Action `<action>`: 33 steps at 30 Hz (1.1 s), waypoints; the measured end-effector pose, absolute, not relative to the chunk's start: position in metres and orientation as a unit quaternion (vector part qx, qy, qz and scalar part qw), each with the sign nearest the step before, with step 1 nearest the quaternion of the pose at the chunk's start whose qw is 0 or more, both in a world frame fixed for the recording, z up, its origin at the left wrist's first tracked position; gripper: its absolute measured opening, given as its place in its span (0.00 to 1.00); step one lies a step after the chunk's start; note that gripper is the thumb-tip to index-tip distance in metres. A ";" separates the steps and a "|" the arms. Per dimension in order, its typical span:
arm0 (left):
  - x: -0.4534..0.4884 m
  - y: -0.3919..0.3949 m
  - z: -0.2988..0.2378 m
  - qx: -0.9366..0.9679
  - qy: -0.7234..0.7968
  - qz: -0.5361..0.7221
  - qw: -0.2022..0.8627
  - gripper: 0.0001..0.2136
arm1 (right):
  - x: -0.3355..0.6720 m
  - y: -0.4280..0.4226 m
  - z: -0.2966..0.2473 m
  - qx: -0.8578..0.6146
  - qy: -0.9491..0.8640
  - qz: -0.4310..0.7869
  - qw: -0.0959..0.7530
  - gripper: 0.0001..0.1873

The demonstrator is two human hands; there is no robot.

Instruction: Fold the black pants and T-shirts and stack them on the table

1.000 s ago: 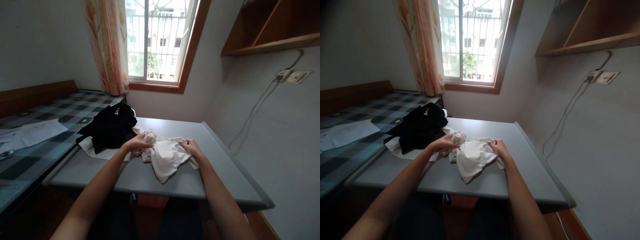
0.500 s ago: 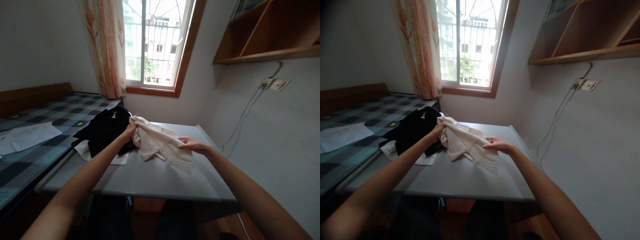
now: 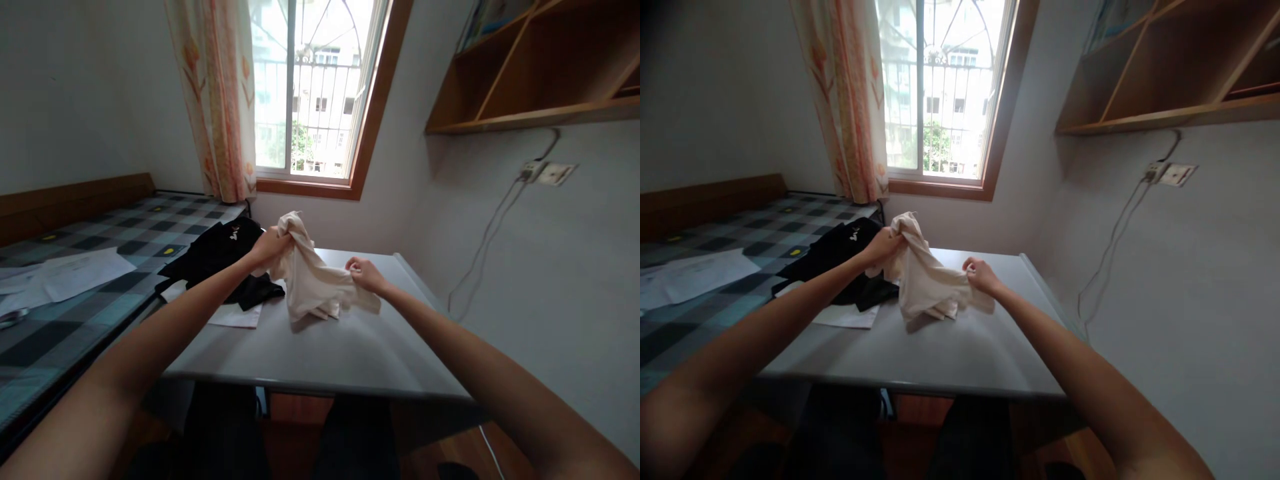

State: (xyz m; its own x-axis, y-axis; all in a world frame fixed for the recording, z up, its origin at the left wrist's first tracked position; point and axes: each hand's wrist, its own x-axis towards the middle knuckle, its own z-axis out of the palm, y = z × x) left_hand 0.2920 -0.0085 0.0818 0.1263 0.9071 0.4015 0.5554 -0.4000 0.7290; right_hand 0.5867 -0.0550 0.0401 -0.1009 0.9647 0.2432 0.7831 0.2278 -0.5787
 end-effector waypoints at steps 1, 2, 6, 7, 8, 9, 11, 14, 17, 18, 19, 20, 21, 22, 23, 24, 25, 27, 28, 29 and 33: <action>0.285 -0.010 0.094 0.740 0.527 0.398 0.125 0.14 | 0.598 -0.050 0.056 -0.616 -0.719 0.113 0.301 0.14; 0.277 -0.011 0.106 0.749 0.540 0.382 0.050 0.16 | 0.612 -0.045 0.073 -0.628 -0.713 0.061 0.307 0.15; 0.250 -0.012 0.134 0.809 0.498 0.302 -0.075 0.26 | 0.663 -0.039 0.131 -0.654 -0.660 -0.124 0.349 0.17; 0.246 -0.012 0.135 0.832 0.472 0.281 -0.080 0.27 | 0.670 -0.041 0.138 -0.655 -0.665 -0.122 0.338 0.19; 0.243 -0.011 0.133 0.853 0.447 0.257 -0.082 0.25 | 0.674 -0.043 0.142 -0.654 -0.682 -0.104 0.311 0.20; 0.241 -0.010 0.129 0.869 0.429 0.231 -0.081 0.22 | 0.675 -0.047 0.141 -0.649 -0.707 -0.075 0.272 0.21; 0.240 -0.011 0.117 0.890 0.411 0.183 -0.074 0.11 | 0.670 -0.055 0.129 -0.630 -0.758 -0.001 0.165 0.19; 0.244 -0.017 0.097 0.909 0.377 0.173 -0.045 0.04 | 0.653 -0.067 0.100 -0.588 -0.802 0.100 0.032 0.12; 0.248 -0.019 0.092 0.907 0.355 0.228 0.008 0.09 | 0.637 -0.072 0.079 -0.549 -0.813 0.179 0.073 0.11; 0.249 -0.017 0.095 0.895 0.366 0.254 0.029 0.10 | 0.632 -0.072 0.077 -0.546 -0.801 0.211 0.128 0.11; 0.250 -0.015 0.100 0.877 0.384 0.286 0.048 0.10 | 0.628 -0.072 0.078 -0.541 -0.779 0.250 0.194 0.11; 0.251 -0.011 0.107 0.852 0.405 0.326 0.067 0.09 | 0.625 -0.071 0.081 -0.529 -0.751 0.295 0.265 0.13; 0.251 -0.007 0.114 0.821 0.424 0.374 0.084 0.08 | 0.622 -0.070 0.086 -0.507 -0.719 0.336 0.335 0.15; 0.250 -0.003 0.121 0.784 0.440 0.427 0.099 0.07 | 0.619 -0.068 0.092 -0.481 -0.687 0.371 0.399 0.17; 0.249 0.000 0.129 0.747 0.449 0.477 0.113 0.07 | 0.617 -0.067 0.099 -0.455 -0.660 0.395 0.449 0.18; 0.246 0.002 0.135 0.719 0.451 0.514 0.127 0.08 | 0.617 -0.066 0.107 -0.436 -0.640 0.411 0.482 0.19; 0.243 0.003 0.140 0.708 0.447 0.528 0.143 0.09 | 0.617 -0.065 0.113 -0.427 -0.628 0.416 0.500 0.19; 0.233 0.001 0.147 0.746 0.432 0.473 0.182 0.11 | 0.621 -0.063 0.121 -0.439 -0.644 0.399 0.483 0.17; 0.228 -0.001 0.148 0.783 0.425 0.411 0.194 0.12 | 0.624 -0.062 0.123 -0.457 -0.668 0.377 0.450 0.17; 0.223 -0.004 0.149 0.820 0.419 0.340 0.191 0.12 | 0.627 -0.061 0.122 -0.482 -0.694 0.345 0.409 0.17; 0.208 -0.011 0.142 0.871 0.447 0.204 0.029 0.08 | 0.631 -0.060 0.108 -0.568 -0.718 0.247 0.318 0.17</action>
State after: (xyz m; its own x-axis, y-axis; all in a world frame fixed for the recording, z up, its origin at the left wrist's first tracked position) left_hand 0.2083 -0.0105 0.1425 0.5177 0.7895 0.3297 0.7660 -0.5994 0.2324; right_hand 0.6306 -0.0598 0.1083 -0.1524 0.9726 0.1755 0.6590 0.2323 -0.7153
